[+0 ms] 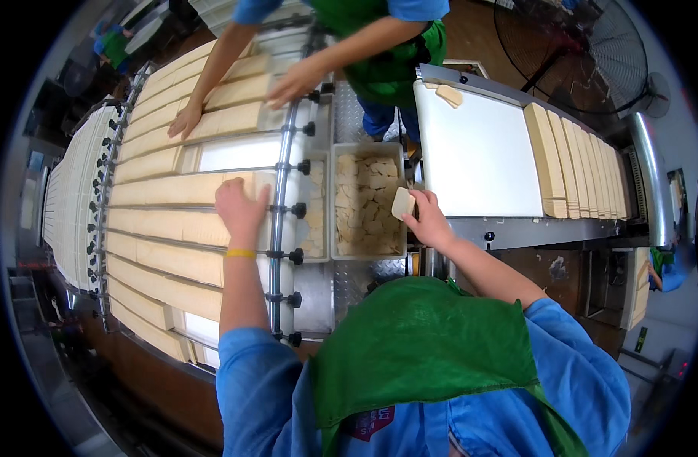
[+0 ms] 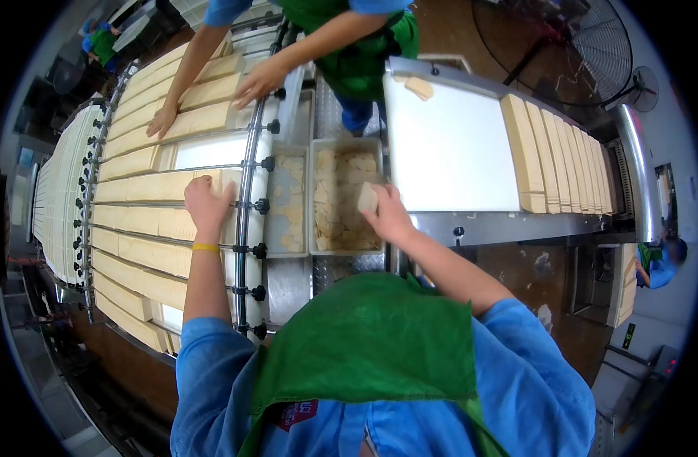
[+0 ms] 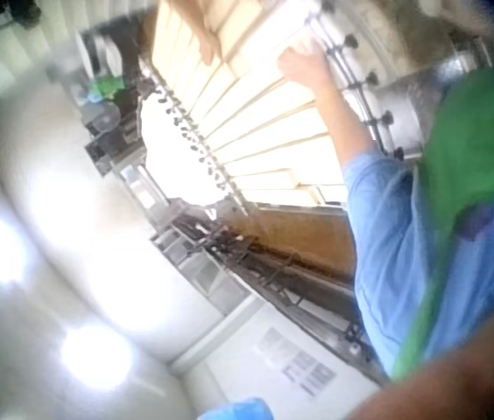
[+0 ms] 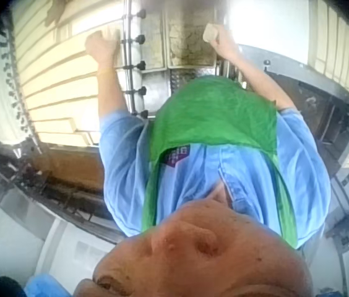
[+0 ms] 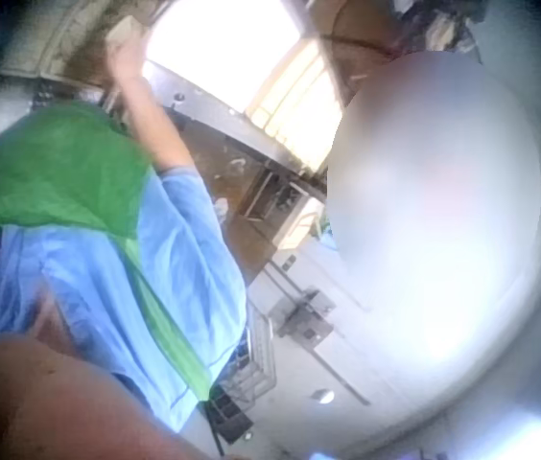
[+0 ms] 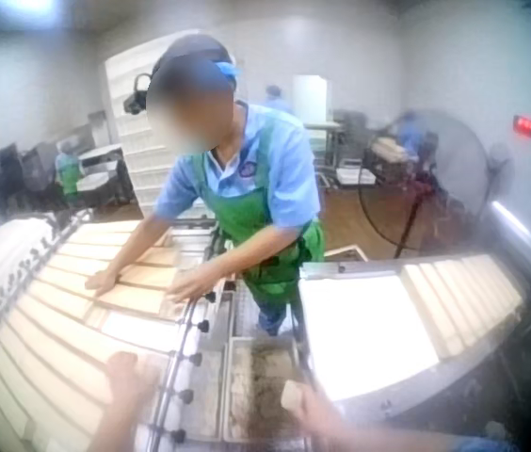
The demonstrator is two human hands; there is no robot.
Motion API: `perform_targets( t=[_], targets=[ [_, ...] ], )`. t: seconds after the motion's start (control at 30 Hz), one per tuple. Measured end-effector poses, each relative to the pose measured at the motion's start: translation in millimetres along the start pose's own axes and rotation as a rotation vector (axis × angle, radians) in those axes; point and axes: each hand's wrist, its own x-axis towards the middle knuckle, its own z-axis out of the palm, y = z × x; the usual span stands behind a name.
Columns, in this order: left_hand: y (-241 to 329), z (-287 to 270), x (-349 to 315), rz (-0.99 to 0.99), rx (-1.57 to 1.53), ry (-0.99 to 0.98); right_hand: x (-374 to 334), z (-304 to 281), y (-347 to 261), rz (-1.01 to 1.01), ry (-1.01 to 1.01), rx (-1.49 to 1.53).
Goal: The person works at a large industrial dough-cutting machine, picking up rectangular strips of dough from a conveyor belt, folding or manipulating them by hand, and placing them into bins or back onto the machine's rollers.
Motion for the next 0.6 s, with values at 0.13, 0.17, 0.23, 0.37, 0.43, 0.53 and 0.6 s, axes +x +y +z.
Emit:
perform_targets(
  t=[0.13, 0.17, 0.23, 0.37, 0.43, 0.53, 0.6],
  targets=[
    [10.6, 0.3, -0.6, -0.004, 0.086, -0.069, -3.9, -21.0, 12.1, 0.038, -0.216, 0.032],
    [3.6, 2.9, 0.5, -0.009, 0.113, -0.049, -8.9, -21.6, 16.1, 0.013, -0.238, 0.068],
    [-15.3, 8.3, 2.9, -0.020, 0.168, -0.015, -21.1, -22.2, 22.8, -0.023, -0.260, 0.085],
    [-1.8, 7.3, 11.8, 0.001, 0.063, -0.083, -42.8, -31.4, 28.4, -0.031, -0.239, 0.104],
    [16.3, 5.2, 12.3, 0.034, 0.173, -0.151, -49.6, -34.8, 28.0, -0.014, -0.247, 0.133],
    [19.6, 7.2, 13.0, 0.104, 0.312, -0.219, -53.8, -39.8, 21.6, 0.014, -0.305, 0.170],
    [1.4, 12.2, 17.7, 0.232, 0.459, -0.169, -55.0, -40.9, 16.4, 0.019, -0.357, 0.160]
  ],
)
